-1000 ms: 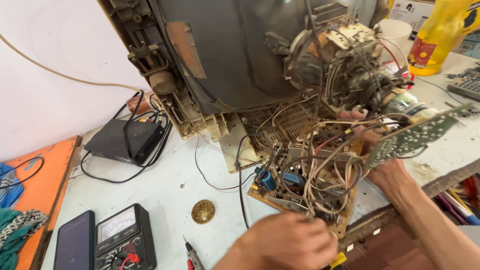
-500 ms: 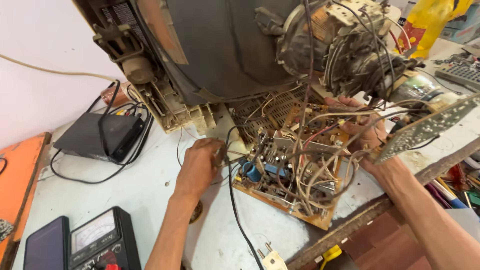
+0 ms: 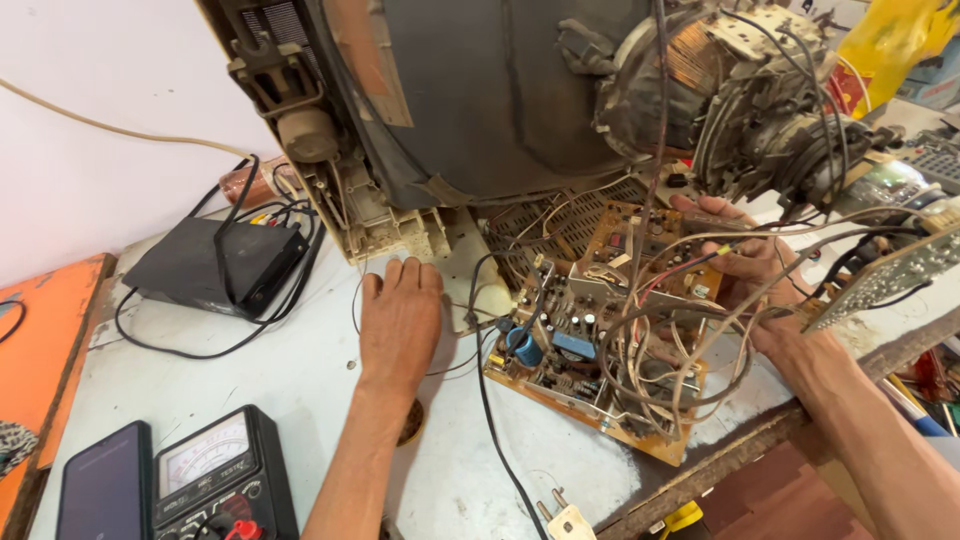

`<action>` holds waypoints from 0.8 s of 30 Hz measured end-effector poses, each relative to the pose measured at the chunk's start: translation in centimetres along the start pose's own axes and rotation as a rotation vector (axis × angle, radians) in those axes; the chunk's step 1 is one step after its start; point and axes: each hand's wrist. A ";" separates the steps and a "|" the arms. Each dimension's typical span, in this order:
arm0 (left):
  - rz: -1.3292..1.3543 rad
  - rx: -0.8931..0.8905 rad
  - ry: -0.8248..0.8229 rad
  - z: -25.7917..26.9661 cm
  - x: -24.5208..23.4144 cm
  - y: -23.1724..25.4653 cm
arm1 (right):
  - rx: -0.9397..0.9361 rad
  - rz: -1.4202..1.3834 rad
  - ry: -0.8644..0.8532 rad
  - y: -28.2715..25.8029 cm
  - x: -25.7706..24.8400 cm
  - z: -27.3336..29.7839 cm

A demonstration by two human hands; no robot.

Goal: The person inspects a green circuit board, then uses pliers to cut and adjust wires on the internal electronics of a CRT television. They repeatedly handle the board and wires, making small adjustments throughout the clip.

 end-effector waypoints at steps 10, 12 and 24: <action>0.510 -0.179 -0.173 0.5 1.5 0.2 | 0.057 0.038 -0.013 -0.1 1.0 0.7; 0.574 -0.214 -0.158 0.6 1.8 0.4 | 0.056 0.005 -0.042 -0.1 1.0 0.8; 0.176 -0.289 -0.063 -0.8 2.5 0.9 | 0.042 0.097 0.048 -0.1 1.0 1.4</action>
Point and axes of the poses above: each hand's wrist, its own z-axis away from the middle knuckle, its own x-axis out of the palm, y = z × x, and after that the axes turned 10 degrees about y, right-handed
